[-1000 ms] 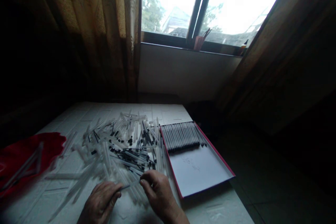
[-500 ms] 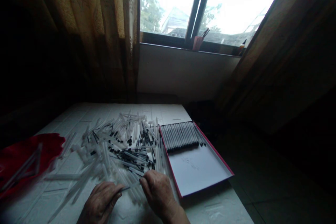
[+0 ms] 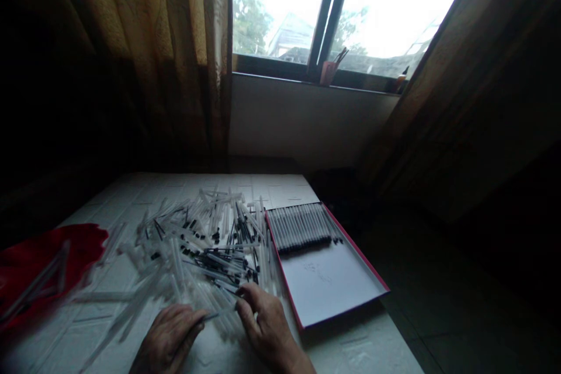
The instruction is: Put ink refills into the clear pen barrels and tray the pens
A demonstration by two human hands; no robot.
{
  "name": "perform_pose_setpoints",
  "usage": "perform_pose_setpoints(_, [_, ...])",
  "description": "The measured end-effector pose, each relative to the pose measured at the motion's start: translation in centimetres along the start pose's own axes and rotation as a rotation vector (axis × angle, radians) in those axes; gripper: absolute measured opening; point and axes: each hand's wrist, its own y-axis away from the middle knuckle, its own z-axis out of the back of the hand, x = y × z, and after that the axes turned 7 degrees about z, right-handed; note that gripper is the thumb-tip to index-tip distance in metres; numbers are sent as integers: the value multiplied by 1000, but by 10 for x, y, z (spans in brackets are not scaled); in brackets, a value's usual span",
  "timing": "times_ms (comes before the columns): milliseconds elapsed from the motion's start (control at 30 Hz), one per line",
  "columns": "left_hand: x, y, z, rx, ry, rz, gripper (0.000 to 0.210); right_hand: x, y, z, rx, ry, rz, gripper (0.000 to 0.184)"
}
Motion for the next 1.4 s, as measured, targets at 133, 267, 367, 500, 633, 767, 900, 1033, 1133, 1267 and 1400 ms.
perform_pose_setpoints(133, [1,1,-1,-12,15,3,24,6,1,6,-4,-72,24,13])
perform_pose_setpoints(267, [3,3,-3,2,32,22,25,2,1,3,-10,-54,17,13])
perform_pose_setpoints(367, [4,4,-4,7,37,11,24,-3,2,-1,-17,8,31,20])
perform_pose_setpoints(500, [2,2,-2,37,51,-14,24,-13,7,-10,-33,141,53,41])
perform_pose_setpoints(633, [-3,-3,0,66,82,-36,26,-18,12,-16,-44,127,27,55])
perform_pose_setpoints(767, [-4,-4,1,77,75,-20,27,-12,16,-13,-64,38,16,38])
perform_pose_setpoints(900, [-2,-1,0,53,57,-17,25,-5,18,-7,-112,-84,14,18])
perform_pose_setpoints(1033, [-1,0,-2,60,66,-22,25,-5,17,-8,-121,-88,15,16])
perform_pose_setpoints(1133, [-2,0,-2,73,84,-14,25,-8,17,-12,-124,-55,11,22])
perform_pose_setpoints(1267, [-4,-1,-1,98,102,-14,25,-14,20,-17,-130,12,1,39])
perform_pose_setpoints(1400, [-5,-1,-1,114,110,-7,24,-20,26,-23,-180,-16,15,40])
